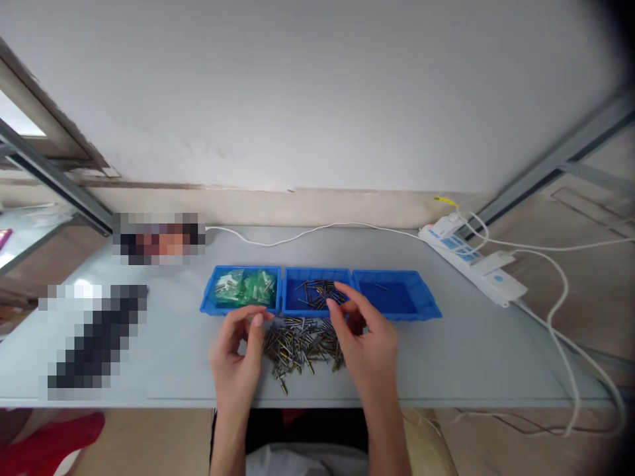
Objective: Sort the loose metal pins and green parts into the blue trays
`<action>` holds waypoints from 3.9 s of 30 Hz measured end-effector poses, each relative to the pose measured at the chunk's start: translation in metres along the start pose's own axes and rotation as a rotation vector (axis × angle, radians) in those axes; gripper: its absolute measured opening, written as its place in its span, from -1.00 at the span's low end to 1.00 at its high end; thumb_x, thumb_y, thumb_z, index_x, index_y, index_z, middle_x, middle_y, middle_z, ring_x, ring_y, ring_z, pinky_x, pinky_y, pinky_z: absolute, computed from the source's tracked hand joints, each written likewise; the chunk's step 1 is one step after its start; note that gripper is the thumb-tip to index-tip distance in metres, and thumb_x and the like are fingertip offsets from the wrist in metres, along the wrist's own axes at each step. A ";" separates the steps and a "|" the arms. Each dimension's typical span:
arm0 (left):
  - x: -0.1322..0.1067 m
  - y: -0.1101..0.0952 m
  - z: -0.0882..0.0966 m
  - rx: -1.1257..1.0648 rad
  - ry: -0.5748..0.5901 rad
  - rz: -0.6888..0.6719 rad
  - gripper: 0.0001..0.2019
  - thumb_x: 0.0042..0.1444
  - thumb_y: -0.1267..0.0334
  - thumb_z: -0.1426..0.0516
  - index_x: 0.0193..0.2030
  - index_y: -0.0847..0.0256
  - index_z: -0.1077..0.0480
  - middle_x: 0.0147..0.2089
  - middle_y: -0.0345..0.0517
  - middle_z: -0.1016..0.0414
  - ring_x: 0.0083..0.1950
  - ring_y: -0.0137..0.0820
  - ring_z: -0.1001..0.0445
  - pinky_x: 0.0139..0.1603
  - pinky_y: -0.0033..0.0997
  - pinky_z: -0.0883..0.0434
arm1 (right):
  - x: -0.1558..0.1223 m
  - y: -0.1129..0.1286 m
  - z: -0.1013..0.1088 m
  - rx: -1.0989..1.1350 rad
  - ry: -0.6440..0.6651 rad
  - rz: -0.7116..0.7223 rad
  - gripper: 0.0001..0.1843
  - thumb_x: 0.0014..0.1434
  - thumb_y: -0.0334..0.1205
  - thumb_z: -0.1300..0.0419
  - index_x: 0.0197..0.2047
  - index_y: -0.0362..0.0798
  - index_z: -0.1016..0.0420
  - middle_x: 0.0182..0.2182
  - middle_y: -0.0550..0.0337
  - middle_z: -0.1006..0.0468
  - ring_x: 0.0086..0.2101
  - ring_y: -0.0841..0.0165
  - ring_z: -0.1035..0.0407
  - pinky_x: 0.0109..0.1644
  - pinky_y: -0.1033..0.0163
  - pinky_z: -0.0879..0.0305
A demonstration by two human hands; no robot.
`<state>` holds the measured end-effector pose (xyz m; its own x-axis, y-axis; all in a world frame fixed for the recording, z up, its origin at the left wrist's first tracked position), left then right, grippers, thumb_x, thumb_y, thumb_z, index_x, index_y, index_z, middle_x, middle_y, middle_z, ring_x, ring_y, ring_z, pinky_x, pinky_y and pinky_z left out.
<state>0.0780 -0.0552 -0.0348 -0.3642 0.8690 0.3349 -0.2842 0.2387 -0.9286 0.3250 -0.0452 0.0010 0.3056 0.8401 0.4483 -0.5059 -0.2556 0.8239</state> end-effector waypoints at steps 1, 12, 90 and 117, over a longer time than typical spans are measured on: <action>0.000 0.002 0.005 -0.006 -0.022 0.017 -0.85 0.46 0.16 -0.24 -0.09 0.15 -0.59 -0.26 -0.17 -0.69 -0.46 -0.49 -0.42 -0.39 -0.54 -0.42 | -0.003 0.001 0.001 -0.004 0.032 0.005 -0.81 0.40 -0.15 -0.33 -0.02 0.02 -0.74 -0.47 0.30 -0.54 -0.54 0.42 -0.31 -0.41 0.30 -0.35; -0.006 0.000 0.006 -0.031 -0.037 0.069 -0.74 0.46 0.09 -0.22 -0.24 0.17 -0.59 -0.41 -0.19 -0.60 -0.43 -0.43 -0.48 -0.40 -0.50 -0.41 | -0.068 0.016 -0.055 -0.155 0.802 0.048 -0.76 0.09 -0.48 -0.46 -0.33 0.11 -0.69 -0.57 0.42 -0.56 -0.54 0.41 -0.43 -0.42 0.31 -0.18; -0.023 -0.008 -0.059 -0.060 0.388 -0.071 -0.92 0.29 0.38 -0.26 -0.17 0.14 -0.60 -0.49 -0.30 -0.57 -0.53 -0.52 -0.46 -0.47 -0.61 -0.38 | -0.035 -0.005 -0.021 0.256 0.405 0.032 -0.90 0.40 -0.29 -0.37 -0.04 0.09 -0.62 -0.29 0.31 -0.61 -0.35 0.42 -0.48 -0.25 0.35 -0.44; -0.009 0.000 -0.009 -0.058 0.005 0.054 -0.76 0.45 0.10 -0.22 -0.18 0.17 -0.62 -0.38 -0.17 -0.65 -0.47 -0.45 -0.46 -0.43 -0.50 -0.43 | -0.043 -0.022 -0.029 -0.224 0.735 -0.149 -0.80 0.22 -0.41 -0.41 -0.12 0.07 -0.72 -0.51 0.38 -0.52 -0.48 0.39 -0.36 -0.34 0.30 -0.23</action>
<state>0.0887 -0.0591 -0.0395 -0.3731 0.8836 0.2829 -0.2119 0.2157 -0.9532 0.3002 -0.0619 -0.0467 -0.1897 0.9793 -0.0704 -0.6758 -0.0781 0.7330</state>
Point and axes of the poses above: each hand's wrist, its own x-axis towards the middle knuckle, its own z-axis out of the back of the hand, y = z × x, the point moved 8 cm from there along x, towards the middle knuckle
